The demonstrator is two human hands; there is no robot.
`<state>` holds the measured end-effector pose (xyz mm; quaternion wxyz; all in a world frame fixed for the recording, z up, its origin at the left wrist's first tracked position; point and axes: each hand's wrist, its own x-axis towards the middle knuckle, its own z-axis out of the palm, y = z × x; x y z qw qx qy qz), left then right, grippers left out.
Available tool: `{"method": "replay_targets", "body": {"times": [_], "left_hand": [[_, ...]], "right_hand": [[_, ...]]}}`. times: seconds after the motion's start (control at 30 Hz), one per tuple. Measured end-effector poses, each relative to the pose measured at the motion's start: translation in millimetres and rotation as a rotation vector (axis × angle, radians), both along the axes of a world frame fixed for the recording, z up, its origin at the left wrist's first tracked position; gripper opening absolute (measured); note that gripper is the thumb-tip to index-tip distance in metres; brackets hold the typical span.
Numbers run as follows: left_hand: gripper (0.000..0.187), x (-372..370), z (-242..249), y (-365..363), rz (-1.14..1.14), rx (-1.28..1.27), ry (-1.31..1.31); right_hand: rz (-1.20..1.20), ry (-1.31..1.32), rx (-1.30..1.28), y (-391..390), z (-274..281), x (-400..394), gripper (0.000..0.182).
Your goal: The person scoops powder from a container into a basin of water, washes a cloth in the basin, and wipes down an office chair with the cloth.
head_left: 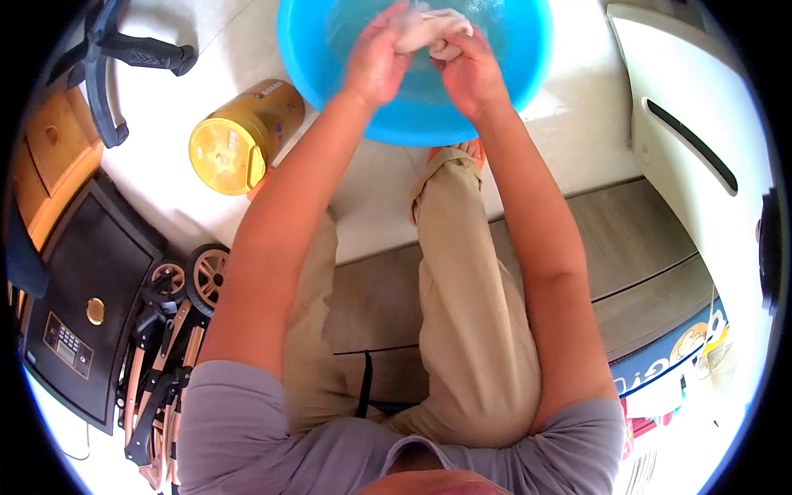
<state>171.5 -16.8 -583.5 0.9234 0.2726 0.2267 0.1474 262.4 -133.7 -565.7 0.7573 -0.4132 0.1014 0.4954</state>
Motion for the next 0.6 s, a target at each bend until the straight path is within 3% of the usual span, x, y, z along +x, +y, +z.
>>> {"method": "replay_targets", "body": {"times": [0.03,0.13,0.17,0.23,0.3,0.37,0.47,0.6], "left_hand": [[0.055,7,27,-7,0.012,0.082,0.132],[0.075,-9,61,-19,-0.505,0.752,0.193],[0.088,-18,38,-21,-0.504,1.235,0.167],[0.070,-23,50,-8,-0.552,1.727,0.175],[0.067,-23,57,3,-0.590,1.981,0.136],[0.080,-22,56,11,-0.635,1.985,0.065],[0.070,-6,44,20,-0.587,1.890,-0.215],[0.056,3,54,29,-0.880,1.656,-0.075]], "right_hand": [[0.032,0.039,-0.024,1,9,-1,0.039],[0.159,0.119,-0.031,0,28,-7,0.043],[0.217,0.118,0.004,-7,29,-2,0.043],[0.348,0.112,0.051,-18,28,5,0.038],[0.494,0.103,0.072,-24,25,9,0.026],[0.579,0.107,0.029,-24,27,5,0.017],[0.630,0.124,-0.081,-14,44,-4,0.011],[0.736,0.024,-0.221,-10,49,-2,0.007]]}}
